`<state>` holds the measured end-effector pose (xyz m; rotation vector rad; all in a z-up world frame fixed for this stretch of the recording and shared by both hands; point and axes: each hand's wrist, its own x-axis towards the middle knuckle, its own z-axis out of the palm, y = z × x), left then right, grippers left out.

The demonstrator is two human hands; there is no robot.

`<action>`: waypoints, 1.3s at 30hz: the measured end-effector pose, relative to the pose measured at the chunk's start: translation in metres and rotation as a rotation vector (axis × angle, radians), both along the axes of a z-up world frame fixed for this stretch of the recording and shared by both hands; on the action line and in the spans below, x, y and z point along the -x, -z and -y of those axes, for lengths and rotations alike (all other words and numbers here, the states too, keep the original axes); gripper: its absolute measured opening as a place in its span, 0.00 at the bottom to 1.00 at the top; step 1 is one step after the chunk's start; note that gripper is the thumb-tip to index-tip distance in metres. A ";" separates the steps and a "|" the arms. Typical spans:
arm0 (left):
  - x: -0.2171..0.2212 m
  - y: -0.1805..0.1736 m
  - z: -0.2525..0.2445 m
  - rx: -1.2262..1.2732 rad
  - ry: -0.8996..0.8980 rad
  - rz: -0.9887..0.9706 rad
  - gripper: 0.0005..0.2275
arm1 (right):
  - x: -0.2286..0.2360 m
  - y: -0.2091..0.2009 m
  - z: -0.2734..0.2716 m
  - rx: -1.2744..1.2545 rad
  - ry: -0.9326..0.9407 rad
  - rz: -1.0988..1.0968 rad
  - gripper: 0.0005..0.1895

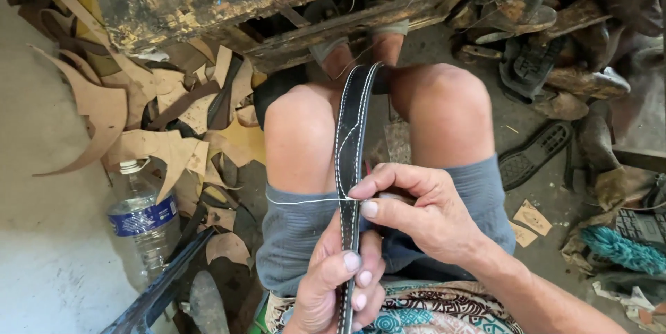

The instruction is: Hand-stitching a black leather belt with white thread in a workshop environment.

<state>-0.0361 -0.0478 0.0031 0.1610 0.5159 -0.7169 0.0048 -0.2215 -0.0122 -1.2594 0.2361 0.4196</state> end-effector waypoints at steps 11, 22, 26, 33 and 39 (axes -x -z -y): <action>0.000 0.008 0.000 0.101 -0.037 -0.073 0.30 | -0.006 0.002 0.003 0.068 -0.063 0.019 0.08; -0.003 0.013 -0.002 0.187 -0.097 -0.117 0.28 | -0.021 -0.005 -0.002 0.161 -0.117 -0.031 0.07; -0.019 0.000 -0.013 -0.025 0.088 -0.076 0.28 | -0.019 -0.003 -0.005 0.083 -0.103 -0.047 0.07; -0.052 -0.036 -0.057 -1.506 1.090 0.739 0.32 | -0.009 0.008 -0.005 0.055 -0.041 0.007 0.07; -0.033 -0.127 -0.018 -2.081 0.894 1.161 0.09 | -0.008 0.010 0.002 0.172 -0.031 0.059 0.09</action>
